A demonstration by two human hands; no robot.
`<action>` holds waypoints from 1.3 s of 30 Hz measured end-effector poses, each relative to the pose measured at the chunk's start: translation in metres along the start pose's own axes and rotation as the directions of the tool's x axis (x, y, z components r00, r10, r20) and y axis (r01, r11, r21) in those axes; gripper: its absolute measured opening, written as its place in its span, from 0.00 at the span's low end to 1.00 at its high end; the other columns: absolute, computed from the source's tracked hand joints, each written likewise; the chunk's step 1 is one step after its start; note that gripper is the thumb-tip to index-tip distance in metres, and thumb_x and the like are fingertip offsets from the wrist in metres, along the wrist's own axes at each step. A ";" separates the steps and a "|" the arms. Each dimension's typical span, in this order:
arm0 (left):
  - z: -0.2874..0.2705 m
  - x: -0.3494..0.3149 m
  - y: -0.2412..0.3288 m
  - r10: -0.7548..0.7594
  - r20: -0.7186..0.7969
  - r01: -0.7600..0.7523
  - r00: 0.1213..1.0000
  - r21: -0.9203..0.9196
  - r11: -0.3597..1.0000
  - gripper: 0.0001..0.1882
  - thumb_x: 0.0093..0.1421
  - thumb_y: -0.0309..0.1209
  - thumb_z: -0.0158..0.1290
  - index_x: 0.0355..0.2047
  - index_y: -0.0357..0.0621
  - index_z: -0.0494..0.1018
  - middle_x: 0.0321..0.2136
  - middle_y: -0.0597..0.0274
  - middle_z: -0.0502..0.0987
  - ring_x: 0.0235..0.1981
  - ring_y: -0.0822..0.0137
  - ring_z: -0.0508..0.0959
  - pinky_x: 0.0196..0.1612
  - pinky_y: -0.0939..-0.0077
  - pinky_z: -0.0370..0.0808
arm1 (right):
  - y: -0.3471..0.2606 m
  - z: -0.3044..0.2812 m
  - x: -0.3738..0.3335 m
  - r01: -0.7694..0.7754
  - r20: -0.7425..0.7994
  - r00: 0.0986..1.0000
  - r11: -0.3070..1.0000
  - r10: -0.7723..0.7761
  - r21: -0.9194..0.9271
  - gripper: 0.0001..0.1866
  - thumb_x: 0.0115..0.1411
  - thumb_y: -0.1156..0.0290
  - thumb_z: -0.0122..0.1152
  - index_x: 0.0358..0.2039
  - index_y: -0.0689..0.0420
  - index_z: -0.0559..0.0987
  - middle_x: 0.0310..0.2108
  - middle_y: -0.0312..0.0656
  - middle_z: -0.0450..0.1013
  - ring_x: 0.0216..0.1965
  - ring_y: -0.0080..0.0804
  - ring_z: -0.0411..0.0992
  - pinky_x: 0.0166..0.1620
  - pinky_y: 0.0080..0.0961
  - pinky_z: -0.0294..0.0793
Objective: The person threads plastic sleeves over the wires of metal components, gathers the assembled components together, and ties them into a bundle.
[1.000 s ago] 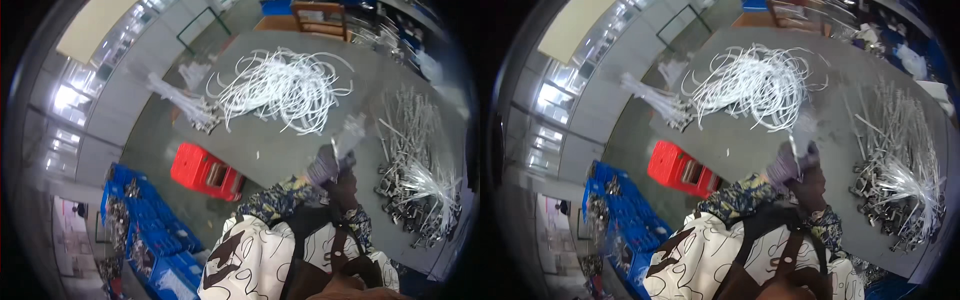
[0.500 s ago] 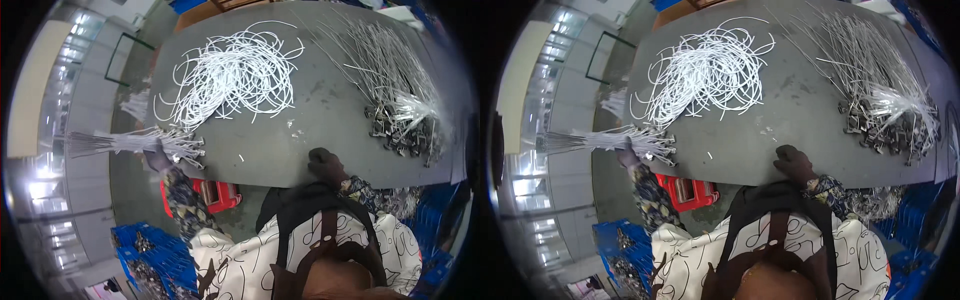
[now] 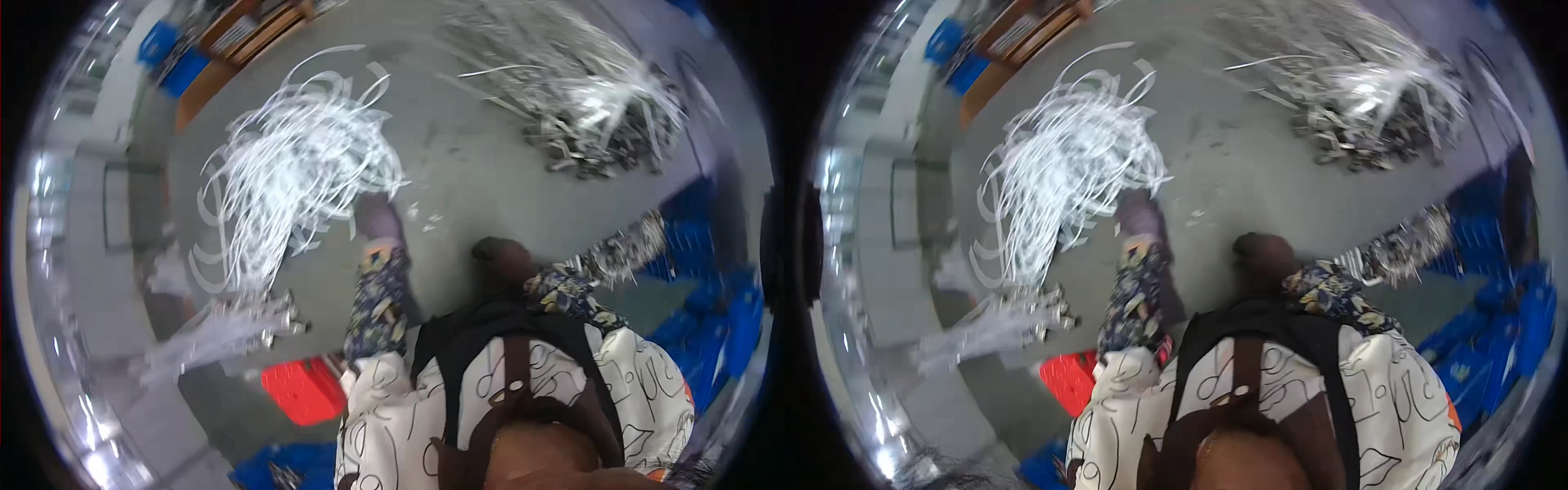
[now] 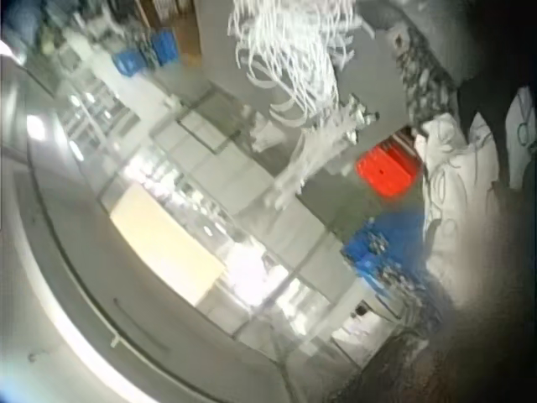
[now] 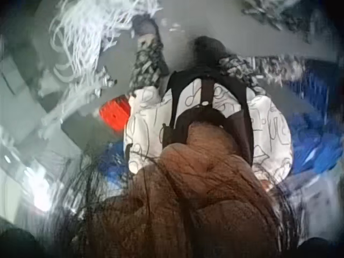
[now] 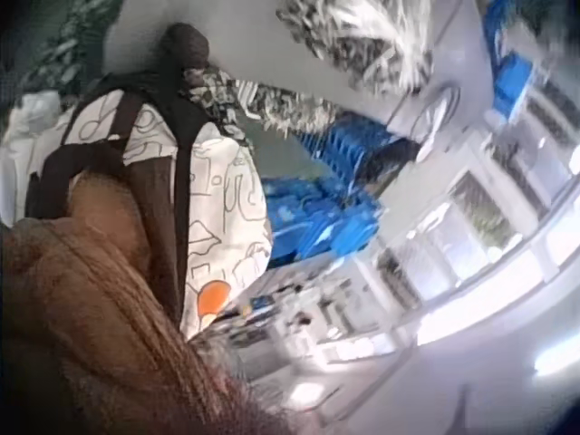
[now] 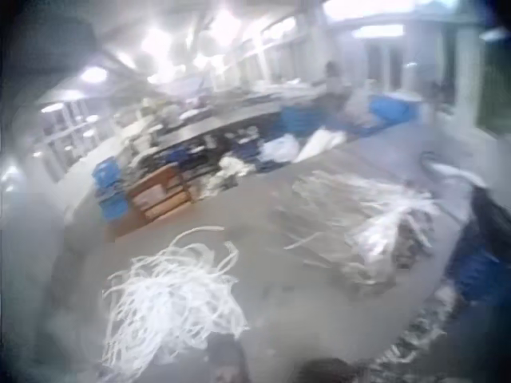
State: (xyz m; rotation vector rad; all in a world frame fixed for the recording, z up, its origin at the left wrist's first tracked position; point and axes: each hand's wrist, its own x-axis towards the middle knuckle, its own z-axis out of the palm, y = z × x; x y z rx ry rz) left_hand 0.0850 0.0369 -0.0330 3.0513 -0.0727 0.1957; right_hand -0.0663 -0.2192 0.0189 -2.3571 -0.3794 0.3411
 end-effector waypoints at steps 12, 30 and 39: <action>-0.020 0.006 0.015 0.111 0.252 0.175 0.961 -0.870 0.460 0.13 0.56 0.30 0.53 0.41 0.38 0.71 0.31 0.51 0.77 0.30 0.63 0.77 0.36 0.70 0.73 | 0.051 -0.139 0.006 -0.347 -0.650 0.462 0.798 0.603 0.493 0.21 0.51 0.67 0.59 0.47 0.55 0.72 0.38 0.52 0.73 0.40 0.49 0.74 0.45 0.36 0.73; -0.034 -0.068 -0.014 0.405 0.322 -0.308 0.856 -0.313 0.898 0.11 0.51 0.37 0.58 0.28 0.45 0.74 0.26 0.52 0.77 0.26 0.52 0.77 0.33 0.59 0.74 | 0.043 -0.109 -0.005 -0.518 -0.468 0.533 0.709 0.705 0.479 0.28 0.46 0.72 0.57 0.52 0.57 0.70 0.31 0.47 0.74 0.28 0.29 0.73 0.31 0.25 0.73; -0.065 -0.119 0.038 0.378 0.584 0.596 0.719 -0.797 0.098 0.10 0.57 0.24 0.50 0.40 0.37 0.71 0.23 0.59 0.73 0.17 0.73 0.70 0.20 0.81 0.67 | 0.048 -0.069 -0.066 -0.369 -0.848 0.522 0.921 0.096 -0.123 0.25 0.53 0.72 0.53 0.54 0.54 0.67 0.40 0.52 0.72 0.36 0.49 0.73 0.41 0.37 0.73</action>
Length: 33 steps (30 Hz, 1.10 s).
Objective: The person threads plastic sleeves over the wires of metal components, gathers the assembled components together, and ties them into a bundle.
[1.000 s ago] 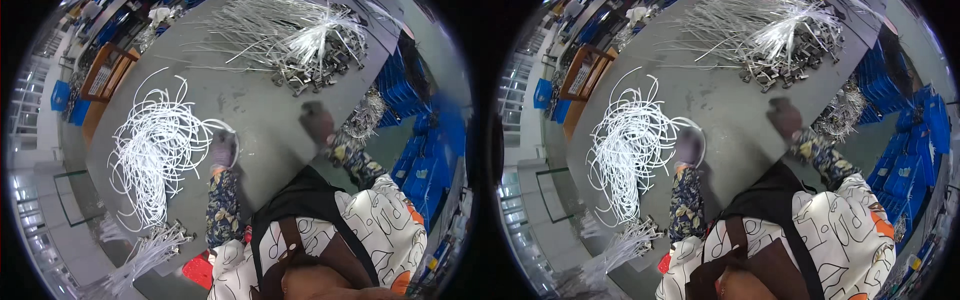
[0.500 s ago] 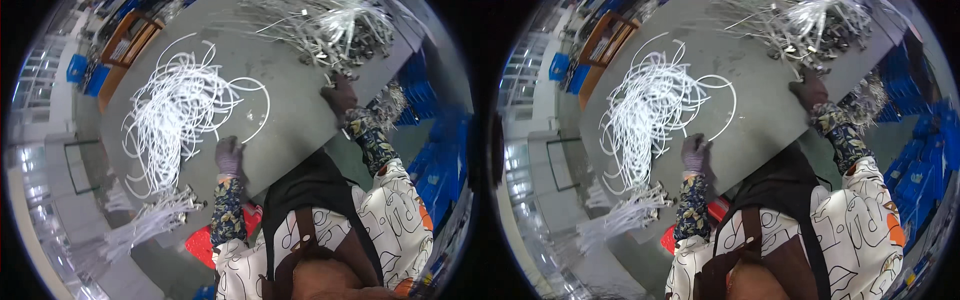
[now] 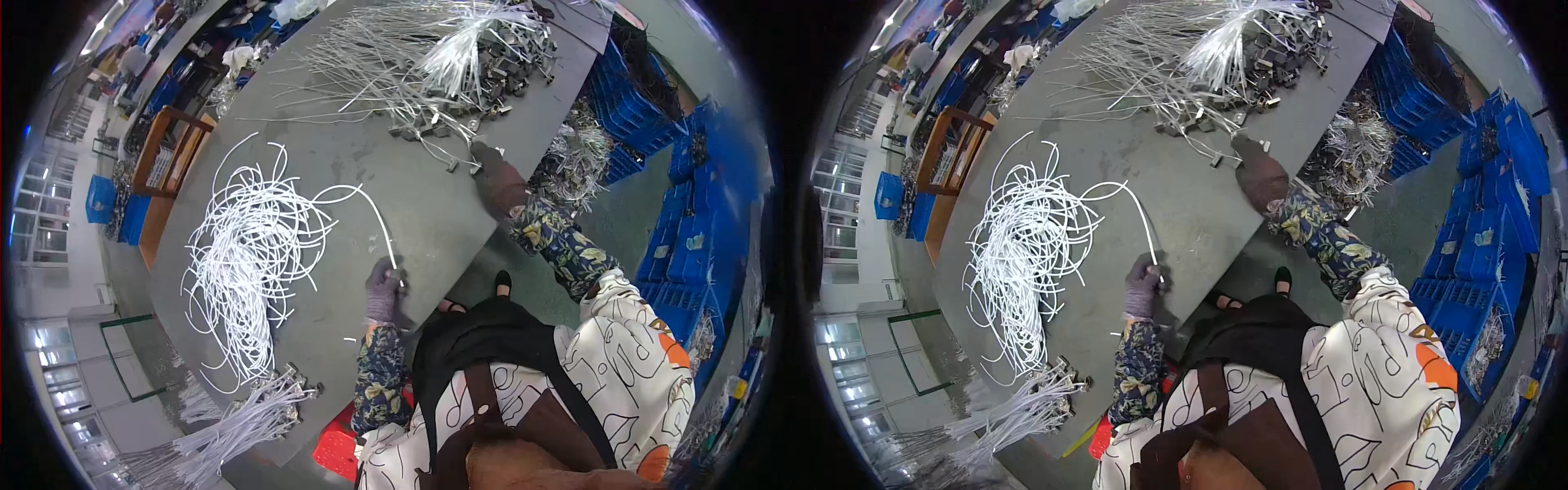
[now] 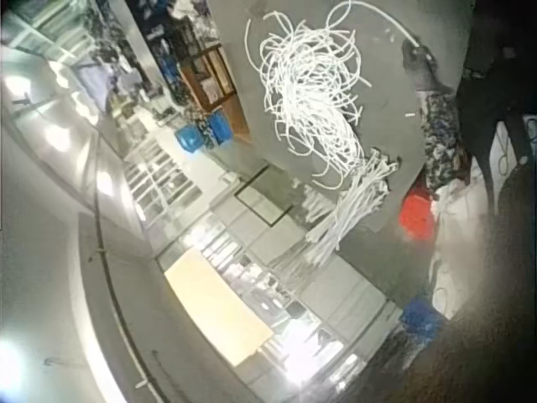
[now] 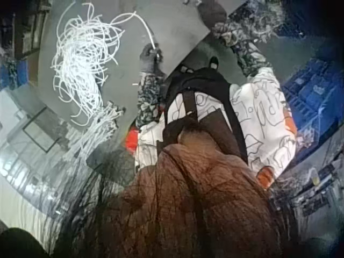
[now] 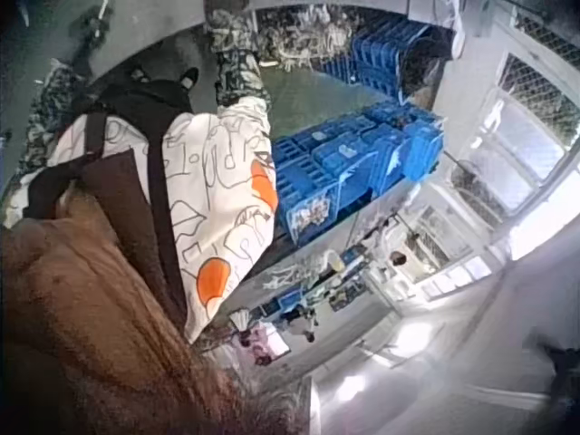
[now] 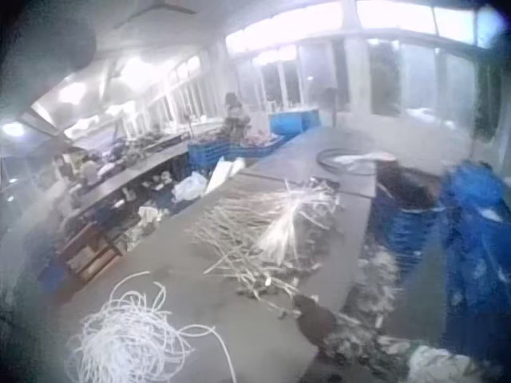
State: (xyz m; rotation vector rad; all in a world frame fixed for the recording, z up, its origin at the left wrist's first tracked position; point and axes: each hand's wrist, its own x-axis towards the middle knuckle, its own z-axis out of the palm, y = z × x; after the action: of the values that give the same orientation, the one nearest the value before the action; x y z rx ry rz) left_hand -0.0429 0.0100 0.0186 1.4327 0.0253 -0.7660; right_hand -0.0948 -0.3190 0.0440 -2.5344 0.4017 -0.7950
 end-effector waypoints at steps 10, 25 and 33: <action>0.161 0.027 -0.014 0.069 0.159 0.035 0.985 -0.571 0.820 0.16 0.61 0.33 0.48 0.44 0.32 0.67 0.37 0.51 0.74 0.34 0.61 0.77 0.39 0.68 0.77 | 0.029 -0.063 -0.079 0.082 0.504 0.854 0.989 -0.133 0.123 0.13 0.50 0.63 0.60 0.36 0.53 0.77 0.33 0.44 0.73 0.32 0.42 0.72 0.34 0.35 0.70; 0.146 0.077 0.051 0.242 -0.436 -0.406 0.867 -0.337 0.849 0.14 0.63 0.35 0.49 0.41 0.37 0.62 0.42 0.38 0.72 0.41 0.44 0.77 0.43 0.45 0.77 | 0.126 -0.222 -0.285 -0.880 0.735 0.055 0.380 0.676 -0.284 0.16 0.50 0.55 0.60 0.18 0.56 0.76 0.15 0.35 0.69 0.15 0.24 0.66 0.20 0.25 0.65; 0.157 0.071 0.077 0.226 -0.493 -0.409 0.840 -0.303 0.860 0.14 0.63 0.31 0.47 0.44 0.37 0.60 0.35 0.40 0.74 0.32 0.47 0.79 0.35 0.49 0.81 | 0.146 -0.230 -0.284 -0.923 0.778 0.189 0.380 0.599 -0.069 0.14 0.53 0.59 0.59 0.21 0.57 0.75 0.16 0.35 0.68 0.15 0.21 0.64 0.19 0.21 0.62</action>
State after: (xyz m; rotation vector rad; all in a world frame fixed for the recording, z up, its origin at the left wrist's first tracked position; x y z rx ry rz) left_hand -0.0178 -0.1662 0.0826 1.1460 0.2699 -0.1213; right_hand -0.4763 -0.4069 0.0082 -1.5642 1.0181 0.5103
